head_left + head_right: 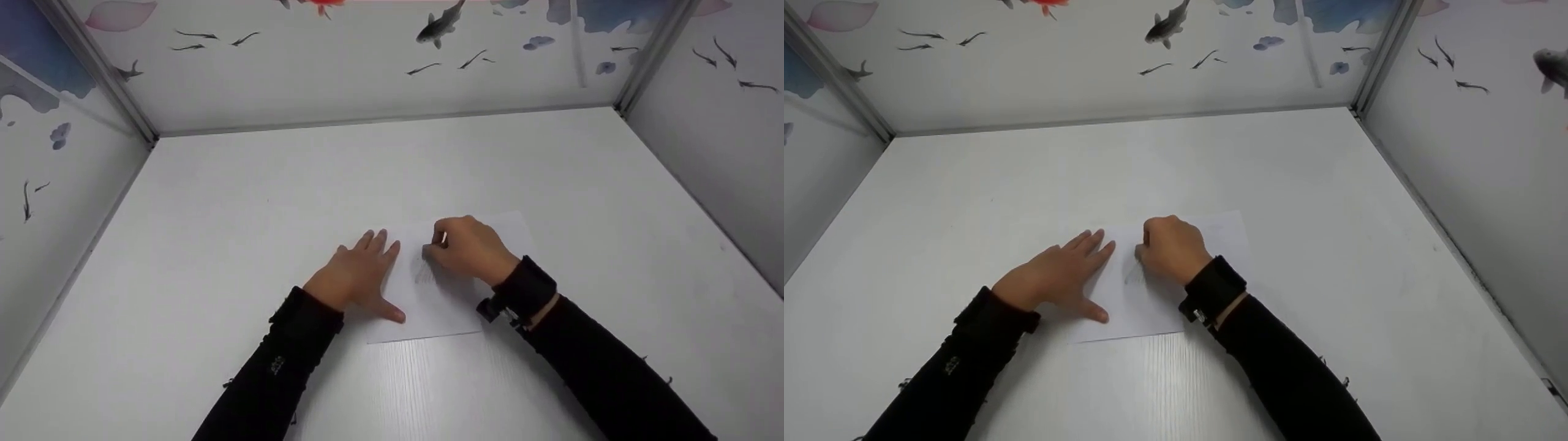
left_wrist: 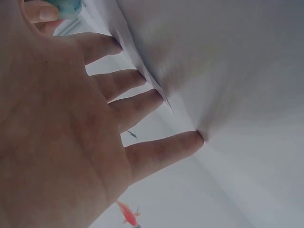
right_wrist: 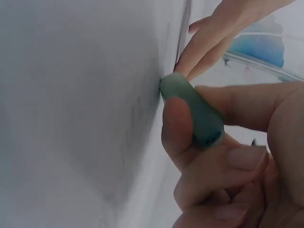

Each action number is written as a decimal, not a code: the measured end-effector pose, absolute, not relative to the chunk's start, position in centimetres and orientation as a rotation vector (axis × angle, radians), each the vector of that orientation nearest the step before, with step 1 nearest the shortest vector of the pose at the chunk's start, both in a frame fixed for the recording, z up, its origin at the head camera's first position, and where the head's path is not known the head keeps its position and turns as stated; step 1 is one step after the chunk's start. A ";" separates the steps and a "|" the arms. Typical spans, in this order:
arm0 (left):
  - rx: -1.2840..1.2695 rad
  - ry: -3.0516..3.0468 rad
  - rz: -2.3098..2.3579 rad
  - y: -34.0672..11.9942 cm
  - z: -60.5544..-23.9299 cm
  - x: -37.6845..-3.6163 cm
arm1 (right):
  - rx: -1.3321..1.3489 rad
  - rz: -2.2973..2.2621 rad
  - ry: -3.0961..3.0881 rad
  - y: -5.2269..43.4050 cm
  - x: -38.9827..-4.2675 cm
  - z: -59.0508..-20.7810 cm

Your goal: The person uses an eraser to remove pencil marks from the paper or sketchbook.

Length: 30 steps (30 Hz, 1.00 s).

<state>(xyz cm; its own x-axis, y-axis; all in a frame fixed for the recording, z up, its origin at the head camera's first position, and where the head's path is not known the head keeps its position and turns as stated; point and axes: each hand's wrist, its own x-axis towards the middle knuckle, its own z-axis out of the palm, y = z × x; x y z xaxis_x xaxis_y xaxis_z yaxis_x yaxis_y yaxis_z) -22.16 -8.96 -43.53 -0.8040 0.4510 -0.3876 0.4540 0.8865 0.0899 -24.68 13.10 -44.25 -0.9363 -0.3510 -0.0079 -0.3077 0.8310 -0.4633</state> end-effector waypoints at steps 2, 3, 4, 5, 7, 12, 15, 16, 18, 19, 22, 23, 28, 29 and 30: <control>0.663 2.650 -0.002 -9.0 -43.5 -22.1 | -0.525 -0.711 2.957 13.1 -24.6 -44.3; 0.666 2.653 0.002 -9.0 -43.5 -22.1 | -0.552 -0.713 2.954 13.1 -24.5 -44.3; 0.668 2.654 0.005 -9.0 -43.6 -22.1 | -0.585 -0.718 2.934 13.0 -24.5 -44.2; 0.672 2.655 0.008 -9.1 -43.6 -22.1 | -0.610 -0.726 2.898 12.9 -24.4 -44.1; 0.673 2.657 0.008 -9.1 -43.5 -22.0 | -0.621 -0.725 2.849 12.8 -24.3 -43.9; 0.666 2.661 -0.011 -8.8 -43.6 -22.1 | -0.508 -0.691 2.924 13.0 -24.5 -43.9; 0.671 2.662 -0.025 -8.8 -43.6 -22.2 | -0.533 -0.711 2.893 12.9 -24.4 -44.0; 0.673 2.661 -0.028 -8.8 -43.6 -22.2 | -0.557 -0.726 2.849 12.8 -24.3 -44.0; 0.674 2.662 -0.028 -8.8 -43.6 -22.1 | -0.568 -0.735 2.789 12.8 -24.3 -43.9; 0.675 2.662 -0.031 -8.8 -43.6 -22.1 | -0.557 -0.729 2.785 12.8 -24.3 -43.9; 0.678 2.663 -0.029 -8.7 -43.5 -22.2 | -0.492 -0.693 2.878 13.1 -24.4 -43.8; 0.678 2.662 -0.027 -8.7 -43.5 -22.2 | -0.477 -0.681 2.914 13.1 -24.4 -43.8; 0.681 2.655 -0.045 -8.7 -43.5 -22.2 | -0.602 -0.690 2.833 12.8 -24.1 -43.8; 0.681 2.655 -0.041 -8.7 -43.5 -22.2 | -0.606 -0.697 2.810 12.8 -24.1 -43.7; 0.683 2.657 -0.033 -8.8 -43.5 -22.2 | -0.599 -0.696 2.804 12.8 -24.2 -43.7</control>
<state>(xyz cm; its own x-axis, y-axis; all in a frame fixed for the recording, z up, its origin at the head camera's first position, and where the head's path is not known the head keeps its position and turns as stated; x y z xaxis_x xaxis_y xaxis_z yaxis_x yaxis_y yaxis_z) -22.16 -8.78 -43.47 -0.8028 0.4585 -0.3812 0.4679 0.8807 0.0739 -24.15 12.80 -43.71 -0.9001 -0.4272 -0.0857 -0.3375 0.8080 -0.4830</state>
